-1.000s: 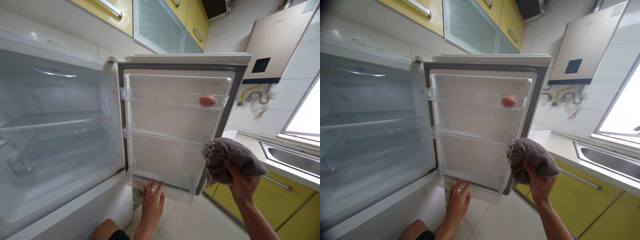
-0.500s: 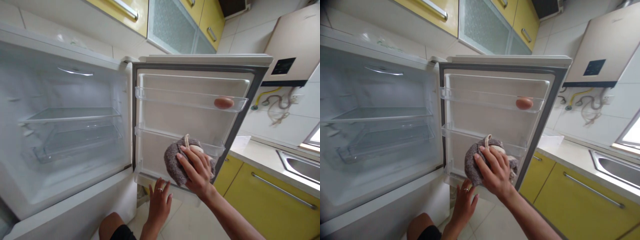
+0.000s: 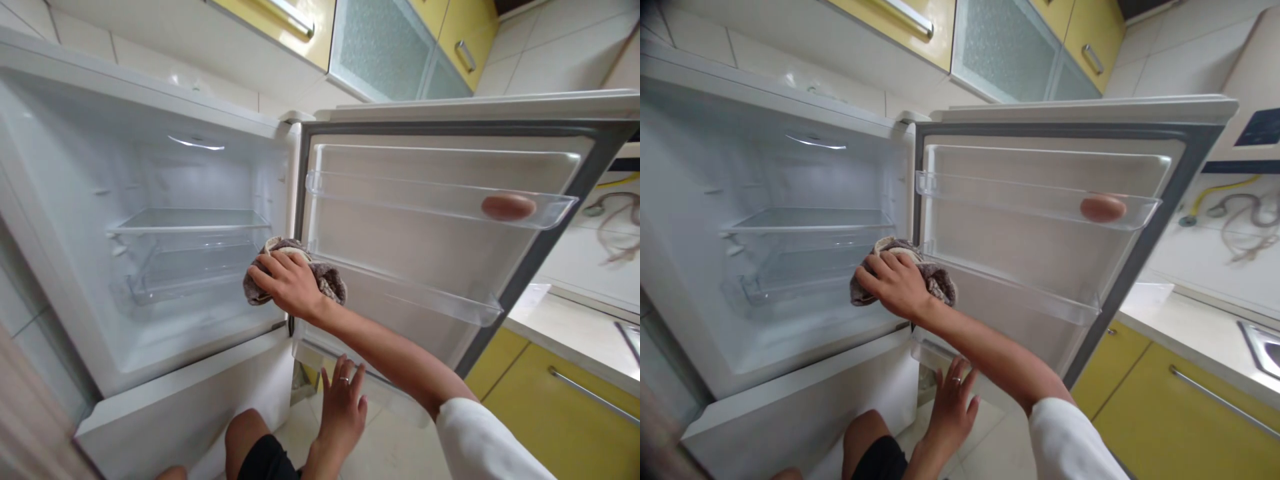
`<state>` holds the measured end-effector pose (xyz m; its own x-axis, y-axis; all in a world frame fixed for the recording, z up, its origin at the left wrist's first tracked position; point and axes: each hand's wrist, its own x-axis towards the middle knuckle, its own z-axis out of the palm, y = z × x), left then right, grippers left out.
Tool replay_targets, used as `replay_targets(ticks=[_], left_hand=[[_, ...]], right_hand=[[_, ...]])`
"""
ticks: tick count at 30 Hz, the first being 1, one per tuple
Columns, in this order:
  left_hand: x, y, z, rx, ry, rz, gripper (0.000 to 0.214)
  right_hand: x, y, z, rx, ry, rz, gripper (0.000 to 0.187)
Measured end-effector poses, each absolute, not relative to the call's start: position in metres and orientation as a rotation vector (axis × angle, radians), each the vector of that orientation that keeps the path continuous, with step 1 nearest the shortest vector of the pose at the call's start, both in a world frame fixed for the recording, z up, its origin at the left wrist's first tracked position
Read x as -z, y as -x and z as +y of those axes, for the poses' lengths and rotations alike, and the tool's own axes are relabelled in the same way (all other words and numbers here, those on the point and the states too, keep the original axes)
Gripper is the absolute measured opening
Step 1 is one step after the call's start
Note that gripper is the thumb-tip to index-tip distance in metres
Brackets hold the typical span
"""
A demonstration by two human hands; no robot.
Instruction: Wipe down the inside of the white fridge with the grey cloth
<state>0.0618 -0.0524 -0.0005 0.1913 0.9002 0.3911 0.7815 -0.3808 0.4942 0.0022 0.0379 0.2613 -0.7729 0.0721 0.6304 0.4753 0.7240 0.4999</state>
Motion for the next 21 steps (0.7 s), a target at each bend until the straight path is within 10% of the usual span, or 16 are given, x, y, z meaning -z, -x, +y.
replay_targets(ticks=[13, 21], left_hand=[[0.001, -0.061, -0.057, -1.050, -2.236, 1.571, 0.066], [-0.007, -0.062, -0.059, -1.012, -2.247, 1.611, 0.057]], right_hand=[[-0.373, -0.045, 0.039, 0.937, 0.356, -2.354, 0.034], [-0.377, -0.088, 0.077, 0.135, 1.254, -2.591, 0.058]])
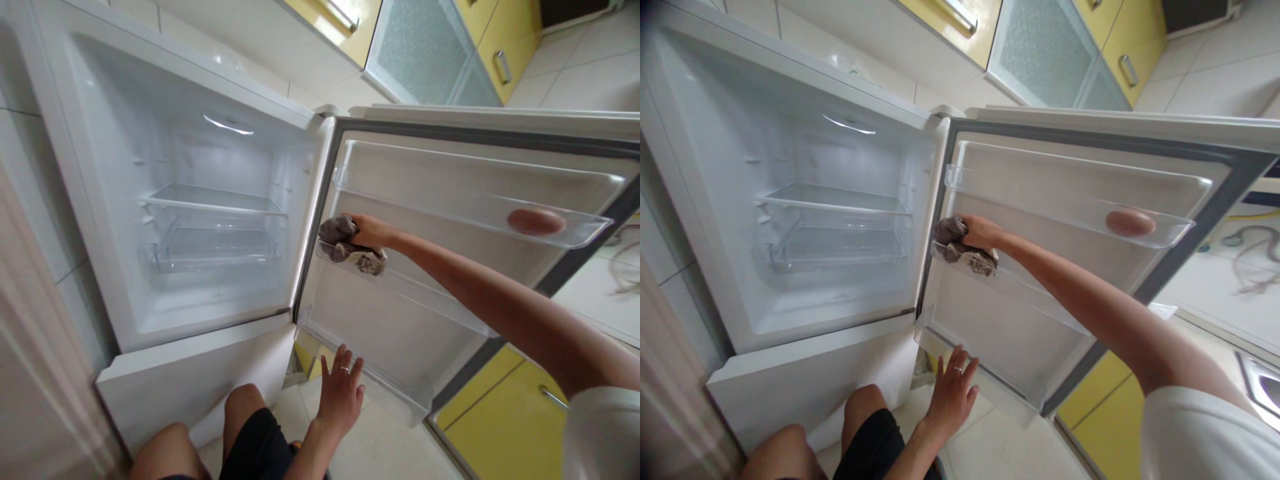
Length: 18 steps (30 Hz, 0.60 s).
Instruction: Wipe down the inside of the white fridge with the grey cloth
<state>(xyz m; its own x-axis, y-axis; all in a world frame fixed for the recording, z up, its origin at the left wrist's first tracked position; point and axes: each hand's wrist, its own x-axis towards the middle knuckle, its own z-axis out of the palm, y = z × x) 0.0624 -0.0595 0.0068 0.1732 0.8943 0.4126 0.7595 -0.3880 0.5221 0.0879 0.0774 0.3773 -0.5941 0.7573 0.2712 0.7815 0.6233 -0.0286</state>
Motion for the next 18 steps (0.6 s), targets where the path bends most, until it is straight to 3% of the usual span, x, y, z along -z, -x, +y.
replay_targets(ticks=[9, 18], left_hand=[[-0.014, -0.071, -0.054, -0.946, -2.255, 1.668, 0.061], [-0.012, -0.082, -0.046, -0.967, -2.247, 1.689, 0.065]], right_hand=[[-0.393, -0.110, 0.072, -0.309, 1.352, -2.662, 0.039], [-0.401, -0.231, 0.031, -0.220, 1.549, -2.523, 0.037]])
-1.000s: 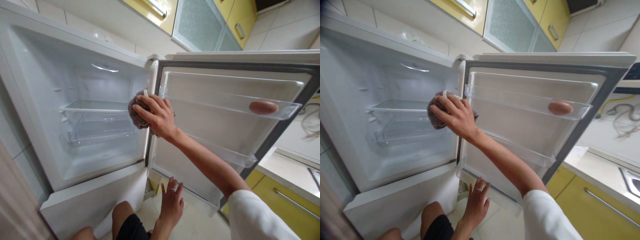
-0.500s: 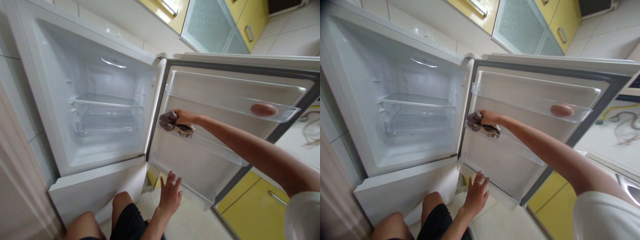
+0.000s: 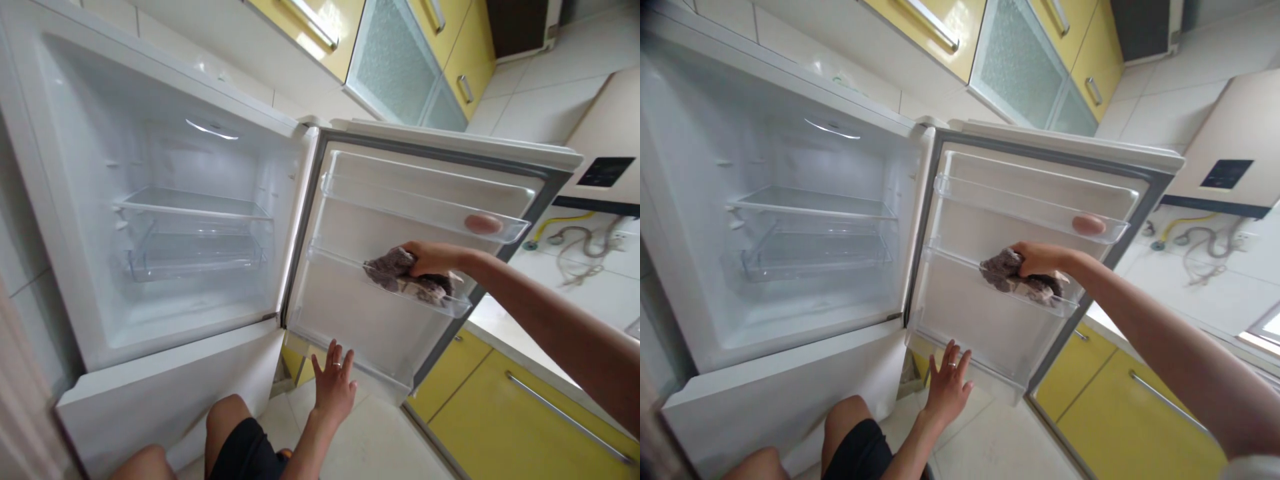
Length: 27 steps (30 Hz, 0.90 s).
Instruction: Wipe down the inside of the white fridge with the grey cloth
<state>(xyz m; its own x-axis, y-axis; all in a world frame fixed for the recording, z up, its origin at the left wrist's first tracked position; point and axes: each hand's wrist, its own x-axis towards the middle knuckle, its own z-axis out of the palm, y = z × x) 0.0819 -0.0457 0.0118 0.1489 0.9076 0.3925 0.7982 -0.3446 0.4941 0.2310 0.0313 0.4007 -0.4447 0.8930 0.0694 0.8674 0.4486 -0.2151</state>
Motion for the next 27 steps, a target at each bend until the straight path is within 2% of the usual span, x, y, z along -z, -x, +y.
replay_targets(ticks=[4, 7, 9, 12, 15, 19, 22, 27], left_hand=[[-0.011, -0.083, -0.047, -0.981, -2.270, 1.722, 0.067], [-0.012, -0.082, -0.049, -0.961, -2.284, 1.730, 0.067], [-0.011, -0.082, -0.050, -0.959, -2.273, 1.729, 0.065], [-0.008, -0.084, -0.052, -0.988, -2.226, 1.757, 0.061], [-0.002, -0.089, -0.052, -1.016, -2.183, 1.808, 0.059], [0.008, -0.093, -0.047, -1.048, -2.209, 1.839, 0.060], [0.022, -0.097, -0.041, -1.107, -2.246, 1.895, 0.060], [0.052, -0.108, -0.030, -1.262, -2.302, 2.053, 0.070]], right_hand=[[-0.396, -0.280, 0.012, -0.069, 1.750, -2.329, 0.030], [-0.384, -0.290, 0.009, 0.056, 1.693, -2.203, 0.033], [-0.374, -0.285, 0.009, 0.282, 1.644, -2.232, 0.037], [-0.362, -0.269, 0.008, 0.808, 1.564, -2.341, 0.041], [-0.355, -0.257, 0.012, 1.217, 1.240, -2.403, 0.044], [-0.358, -0.241, 0.030, 1.576, 0.596, -2.475, 0.041], [-0.363, -0.214, 0.055, 1.658, 0.323, -2.452, 0.032], [-0.362, -0.141, 0.104, 1.677, 0.133, -2.256, 0.026]])
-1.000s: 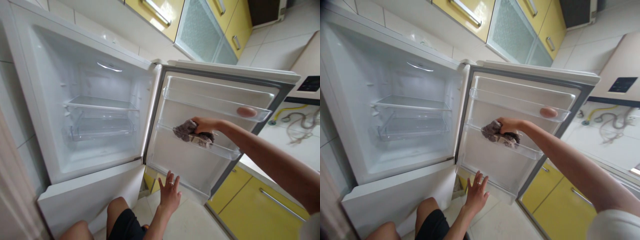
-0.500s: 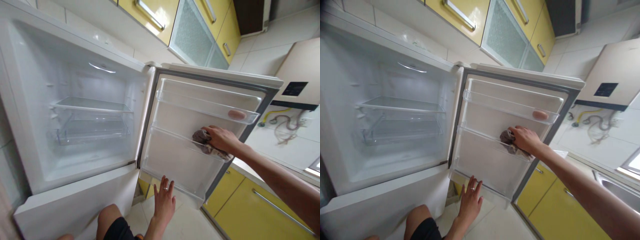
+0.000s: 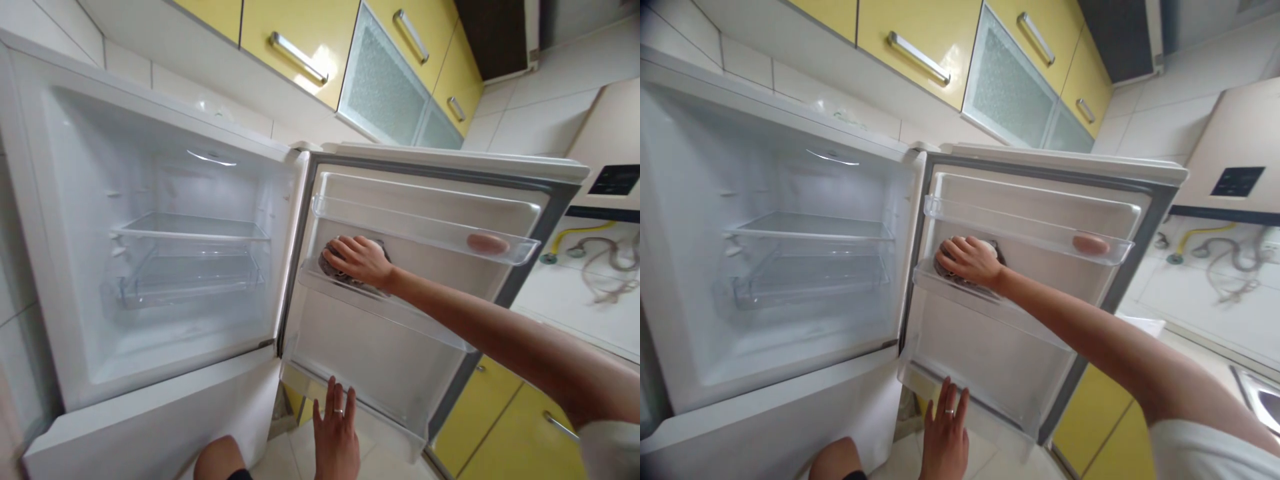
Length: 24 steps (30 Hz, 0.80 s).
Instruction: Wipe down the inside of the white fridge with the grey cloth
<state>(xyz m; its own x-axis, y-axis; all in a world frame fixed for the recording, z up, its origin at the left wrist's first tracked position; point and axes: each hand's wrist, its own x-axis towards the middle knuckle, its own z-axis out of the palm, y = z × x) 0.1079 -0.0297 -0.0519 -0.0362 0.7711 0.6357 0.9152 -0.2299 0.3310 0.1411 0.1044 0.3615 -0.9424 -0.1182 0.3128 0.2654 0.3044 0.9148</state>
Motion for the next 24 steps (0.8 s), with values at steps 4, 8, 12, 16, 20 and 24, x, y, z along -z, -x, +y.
replay_targets(ticks=[4, 8, 12, 16, 20, 24], left_hand=[[0.061, -0.111, -0.024, 1.107, 1.943, -1.837, 0.076], [0.061, -0.110, -0.024, 1.120, 1.897, -1.846, 0.074], [0.057, -0.108, -0.028, 1.100, 1.915, -1.870, 0.080], [0.055, -0.106, -0.030, 1.115, 1.972, -1.844, 0.084], [0.052, -0.105, -0.029, 1.105, 2.036, -1.857, 0.081], [0.041, -0.102, -0.033, 1.069, 2.099, -1.934, 0.077]], right_hand=[[-0.358, -0.096, 0.130, 1.732, 0.063, -2.131, 0.023], [-0.358, -0.091, 0.133, 1.698, 0.088, -2.164, 0.023], [-0.364, -0.109, 0.125, 1.741, 0.091, -2.110, 0.023], [-0.376, -0.141, 0.113, 1.813, -0.042, -2.046, 0.022], [-0.382, -0.187, 0.092, 1.855, -0.088, -2.112, 0.025], [-0.379, -0.240, 0.062, 1.824, 0.124, -2.174, 0.031]])
